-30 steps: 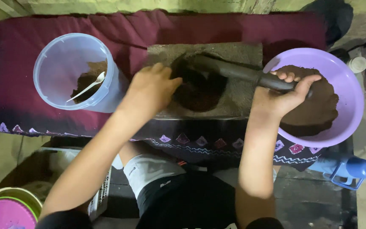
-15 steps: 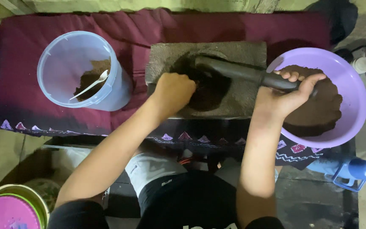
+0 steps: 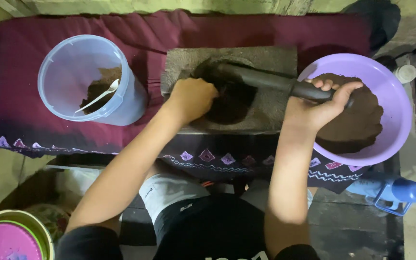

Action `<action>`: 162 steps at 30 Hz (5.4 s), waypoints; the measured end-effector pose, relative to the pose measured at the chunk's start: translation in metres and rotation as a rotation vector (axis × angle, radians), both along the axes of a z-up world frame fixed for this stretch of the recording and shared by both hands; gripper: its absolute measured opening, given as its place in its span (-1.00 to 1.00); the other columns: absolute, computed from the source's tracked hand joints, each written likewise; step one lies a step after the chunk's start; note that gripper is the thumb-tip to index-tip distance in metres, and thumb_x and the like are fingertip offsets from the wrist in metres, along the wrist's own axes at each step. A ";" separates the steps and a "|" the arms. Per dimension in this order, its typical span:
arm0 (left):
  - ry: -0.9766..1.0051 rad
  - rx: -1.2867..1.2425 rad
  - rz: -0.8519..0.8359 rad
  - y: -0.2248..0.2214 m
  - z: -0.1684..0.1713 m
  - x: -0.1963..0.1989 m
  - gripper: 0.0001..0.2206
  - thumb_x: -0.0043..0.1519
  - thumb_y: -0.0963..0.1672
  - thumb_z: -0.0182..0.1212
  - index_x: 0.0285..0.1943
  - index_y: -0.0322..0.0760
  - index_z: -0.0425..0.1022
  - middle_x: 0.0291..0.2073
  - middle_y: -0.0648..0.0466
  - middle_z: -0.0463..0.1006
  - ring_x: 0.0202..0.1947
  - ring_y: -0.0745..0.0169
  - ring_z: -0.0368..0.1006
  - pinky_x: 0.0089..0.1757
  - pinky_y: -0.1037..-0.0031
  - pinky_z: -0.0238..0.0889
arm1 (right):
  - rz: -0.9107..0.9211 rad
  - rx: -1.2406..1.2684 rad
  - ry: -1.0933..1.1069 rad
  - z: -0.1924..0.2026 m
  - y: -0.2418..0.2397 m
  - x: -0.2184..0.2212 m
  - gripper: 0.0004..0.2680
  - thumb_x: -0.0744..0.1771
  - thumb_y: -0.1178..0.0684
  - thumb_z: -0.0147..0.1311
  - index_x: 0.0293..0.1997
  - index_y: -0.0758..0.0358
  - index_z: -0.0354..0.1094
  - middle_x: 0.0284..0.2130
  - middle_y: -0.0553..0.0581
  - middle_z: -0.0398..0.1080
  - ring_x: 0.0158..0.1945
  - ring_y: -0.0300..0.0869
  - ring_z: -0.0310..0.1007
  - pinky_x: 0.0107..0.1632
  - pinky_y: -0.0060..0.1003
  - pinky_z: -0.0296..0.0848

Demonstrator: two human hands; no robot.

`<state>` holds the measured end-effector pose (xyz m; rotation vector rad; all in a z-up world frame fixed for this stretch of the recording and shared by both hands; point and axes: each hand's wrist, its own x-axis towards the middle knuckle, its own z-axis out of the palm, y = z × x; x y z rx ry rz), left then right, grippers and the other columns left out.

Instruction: Grinding a dark brown powder in a stone mortar using a pestle and a spoon to reposition the material.

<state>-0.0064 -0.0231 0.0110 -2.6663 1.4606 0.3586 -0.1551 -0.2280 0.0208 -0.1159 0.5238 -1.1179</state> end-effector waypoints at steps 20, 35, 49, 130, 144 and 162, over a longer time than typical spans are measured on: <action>0.051 0.072 0.113 0.000 0.050 -0.039 -0.72 0.21 -0.16 0.03 -0.07 0.03 0.68 -0.25 -0.10 0.68 -0.18 -0.32 0.62 -0.26 -0.03 0.49 | 0.039 -0.062 -0.029 -0.024 -0.017 0.000 -0.68 0.13 -0.27 0.28 -0.66 0.04 0.19 -0.67 -0.10 0.22 -0.54 -0.28 0.24 -0.28 -0.36 0.24; -0.554 -0.080 -0.048 -0.003 -0.010 0.013 -0.75 0.13 -0.23 0.15 -0.47 0.04 0.67 -0.62 0.21 0.64 -0.50 0.15 0.64 -0.51 0.36 0.33 | -0.063 -0.039 -0.015 -0.011 -0.006 0.002 -0.70 0.18 -0.19 0.30 -0.57 0.10 0.23 -0.67 -0.03 0.23 -0.51 -0.13 0.34 -0.25 -0.24 0.33; -0.005 0.141 -0.018 -0.004 0.010 0.016 -0.82 0.23 -0.08 0.18 -0.19 -0.10 0.72 -0.34 -0.05 0.71 -0.22 -0.16 0.66 -0.26 0.03 0.52 | -0.048 -0.006 -0.002 -0.010 -0.007 0.002 -0.70 0.17 -0.23 0.28 -0.59 0.10 0.24 -0.67 -0.03 0.22 -0.50 -0.16 0.34 -0.25 -0.24 0.35; 0.213 -0.936 0.330 0.048 -0.020 0.005 -0.90 0.27 -0.10 0.27 -0.12 -0.13 0.62 -0.38 0.03 0.66 -0.27 -0.02 0.63 -0.25 0.23 0.47 | 0.428 -0.812 -0.286 0.028 0.052 -0.023 -0.83 0.35 0.17 -0.07 -0.48 0.27 0.19 -0.60 -0.02 0.05 -0.49 -0.23 0.17 -0.08 -0.37 0.38; 0.229 -0.834 0.388 0.051 -0.001 -0.004 -0.86 0.32 -0.07 0.18 -0.19 -0.18 0.55 -0.44 -0.12 0.58 -0.28 -0.30 0.56 -0.27 -0.02 0.38 | 0.425 -1.154 -0.093 0.043 0.036 -0.039 -0.82 0.14 0.01 -0.06 -0.59 -0.14 -0.10 -0.86 -0.21 -0.06 -0.78 -0.34 -0.02 -0.28 -0.34 0.20; 0.154 -0.898 0.420 0.045 -0.001 -0.006 -0.84 0.30 -0.08 0.12 -0.31 -0.21 0.40 -0.37 -0.03 0.62 -0.29 -0.22 0.53 -0.32 0.01 0.23 | 0.503 -1.350 -0.030 0.061 0.060 -0.046 -0.91 0.27 0.05 -0.14 -0.41 -0.04 -0.01 -0.71 -0.19 0.00 -0.65 -0.36 -0.03 -0.38 -0.31 -0.03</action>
